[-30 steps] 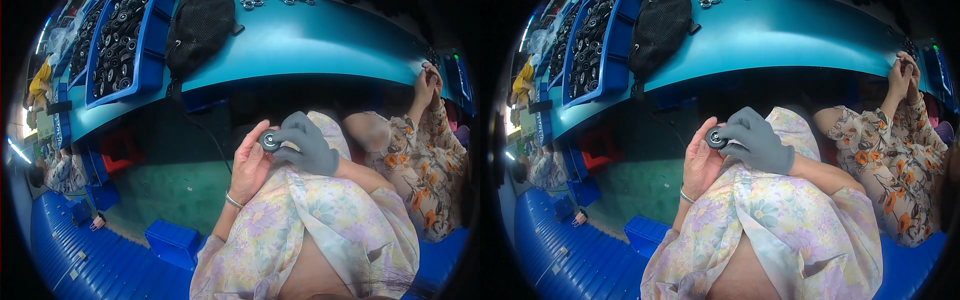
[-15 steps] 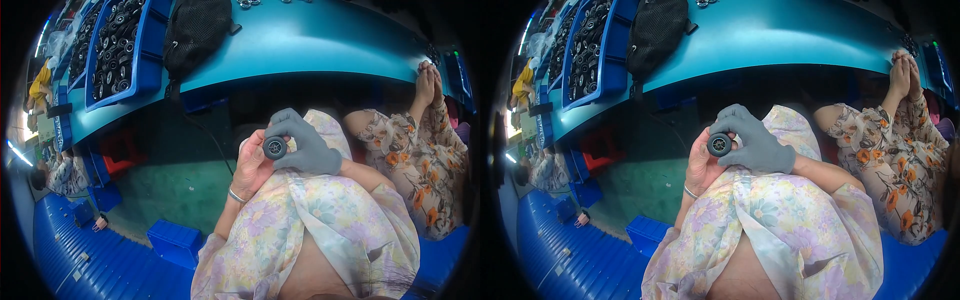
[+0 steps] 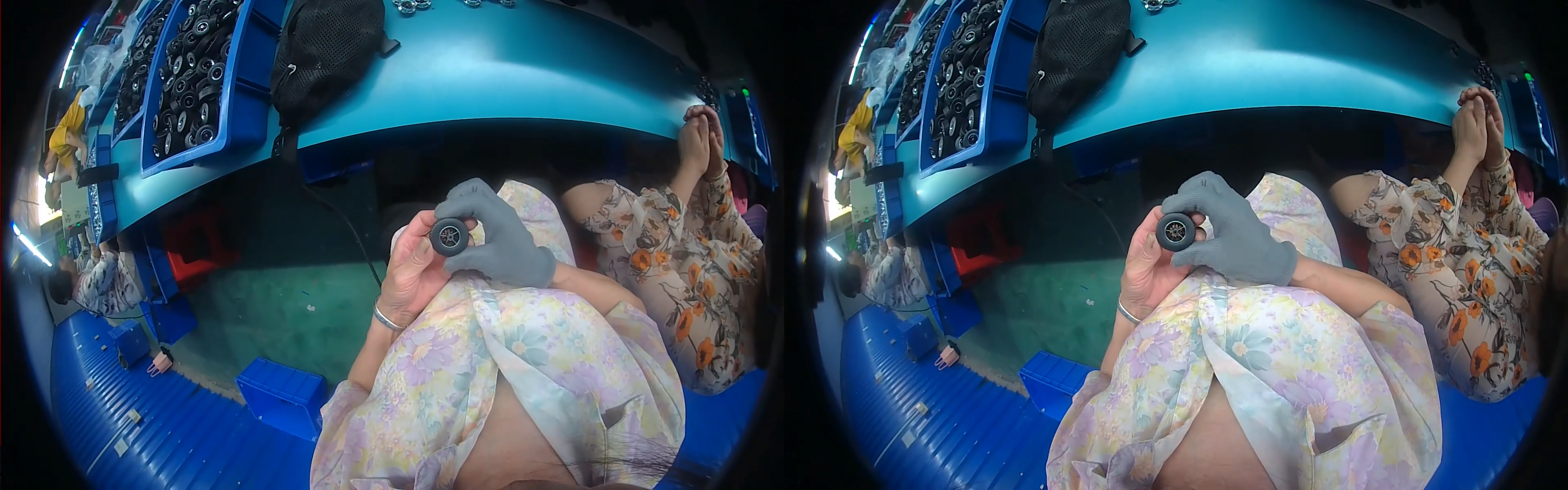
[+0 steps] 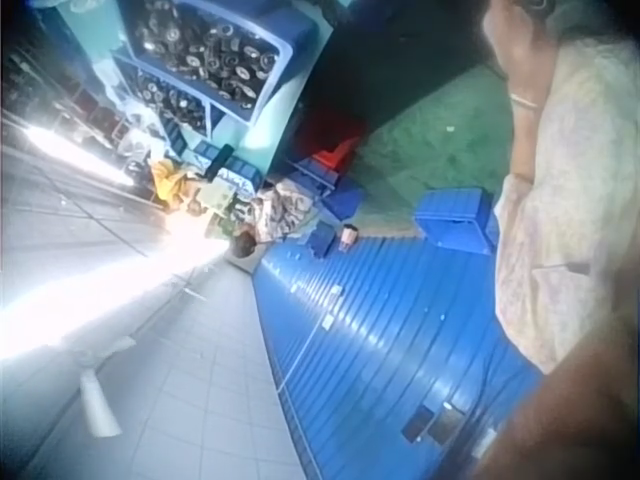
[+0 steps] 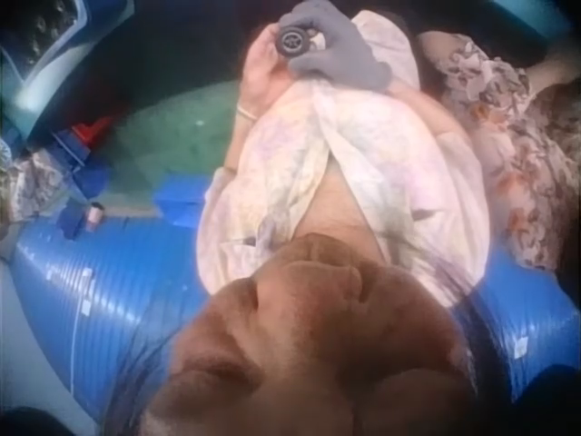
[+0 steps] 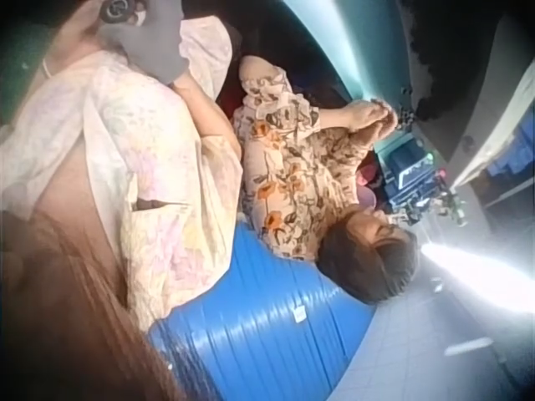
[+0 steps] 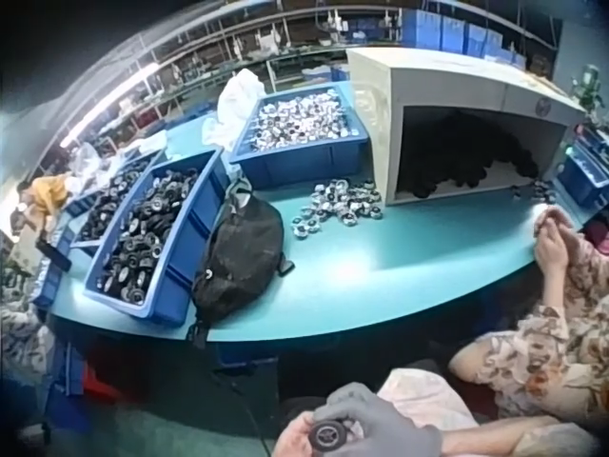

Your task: Assembling small plastic and metal parts at a factory workstation.

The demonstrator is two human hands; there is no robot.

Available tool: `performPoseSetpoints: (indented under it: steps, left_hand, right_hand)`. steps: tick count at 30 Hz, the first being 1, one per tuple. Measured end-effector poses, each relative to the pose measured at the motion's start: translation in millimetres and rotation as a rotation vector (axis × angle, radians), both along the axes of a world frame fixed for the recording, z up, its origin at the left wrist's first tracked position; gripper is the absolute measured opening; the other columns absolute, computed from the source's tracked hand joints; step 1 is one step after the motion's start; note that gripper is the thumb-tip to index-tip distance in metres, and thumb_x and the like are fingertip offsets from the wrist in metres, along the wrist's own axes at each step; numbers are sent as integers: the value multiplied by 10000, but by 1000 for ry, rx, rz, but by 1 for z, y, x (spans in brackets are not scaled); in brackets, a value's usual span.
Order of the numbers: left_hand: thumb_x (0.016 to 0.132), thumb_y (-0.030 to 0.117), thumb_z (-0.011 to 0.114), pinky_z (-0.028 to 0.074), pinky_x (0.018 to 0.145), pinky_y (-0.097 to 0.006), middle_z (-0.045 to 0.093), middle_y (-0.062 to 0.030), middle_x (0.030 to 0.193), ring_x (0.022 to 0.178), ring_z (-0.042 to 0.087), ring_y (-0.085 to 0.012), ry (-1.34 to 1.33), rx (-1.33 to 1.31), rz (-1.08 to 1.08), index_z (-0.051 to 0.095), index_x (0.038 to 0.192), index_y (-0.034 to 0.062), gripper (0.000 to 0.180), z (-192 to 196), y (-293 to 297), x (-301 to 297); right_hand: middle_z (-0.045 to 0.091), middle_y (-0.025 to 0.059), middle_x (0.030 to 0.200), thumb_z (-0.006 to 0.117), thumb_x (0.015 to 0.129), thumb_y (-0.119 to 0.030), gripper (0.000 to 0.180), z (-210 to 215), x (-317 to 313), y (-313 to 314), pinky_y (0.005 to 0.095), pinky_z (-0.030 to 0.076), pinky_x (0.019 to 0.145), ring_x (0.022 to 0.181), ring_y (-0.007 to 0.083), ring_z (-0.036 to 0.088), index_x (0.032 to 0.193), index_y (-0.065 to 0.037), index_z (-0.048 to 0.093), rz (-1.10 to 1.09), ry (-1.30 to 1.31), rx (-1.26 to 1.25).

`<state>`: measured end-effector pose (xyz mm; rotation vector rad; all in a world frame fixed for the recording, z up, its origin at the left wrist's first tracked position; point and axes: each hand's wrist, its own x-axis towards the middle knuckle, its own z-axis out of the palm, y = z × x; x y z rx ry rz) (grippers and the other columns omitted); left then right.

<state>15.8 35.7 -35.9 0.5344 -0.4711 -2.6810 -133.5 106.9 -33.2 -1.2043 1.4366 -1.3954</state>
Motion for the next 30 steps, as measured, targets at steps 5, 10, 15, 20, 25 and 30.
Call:
performPoseSetpoints:
  steps: [5,10,15,20,25,30]
  left_hand:
    - [896,268,638,454,936,-356,562,-171,1189,1055,562,-207,-2,0,-8,449,1219,31,443,3,0,-2]
    - [901,280,629,463,914,-349,565,-173,1185,1020,569,-204,-5,25,-13,451,1212,31,436,4,-1,-2]
    - [898,286,634,465,915,-351,569,-174,1181,1012,577,-205,3,41,-6,456,1198,33,431,1,-2,-3]
    - [885,201,657,468,925,-328,592,-149,1152,1022,586,-193,-146,-203,130,461,1178,4,404,-5,-4,-3]
    - [817,59,684,460,787,-270,567,-125,1187,884,542,-129,-463,-939,178,479,1149,-21,398,4,-13,-3]
    - [684,27,771,426,758,-261,599,-101,1111,909,533,-146,-701,-1487,60,463,1180,-3,584,12,-8,-8]
  right_hand:
    - [486,67,966,777,583,-77,487,4,-3,0,339,433,775,911,227,503,1028,-102,582,-5,37,3]
    - [492,73,966,777,586,-86,486,2,-3,-1,344,435,781,918,234,510,1028,-100,575,-5,61,-23]
    - [497,80,974,776,595,-96,474,1,-5,-3,348,437,783,920,244,517,1022,-95,569,14,70,-33]
    - [526,66,1018,717,684,-90,475,-7,-7,-6,309,452,818,929,192,533,1135,-69,568,7,-108,20]
    - [558,53,1101,553,884,-181,354,-10,-16,0,278,474,830,916,118,552,1201,-24,536,36,-669,326]
    - [566,62,1081,540,933,-269,354,-12,-14,0,303,492,847,958,136,567,1188,-23,538,178,-1109,350]
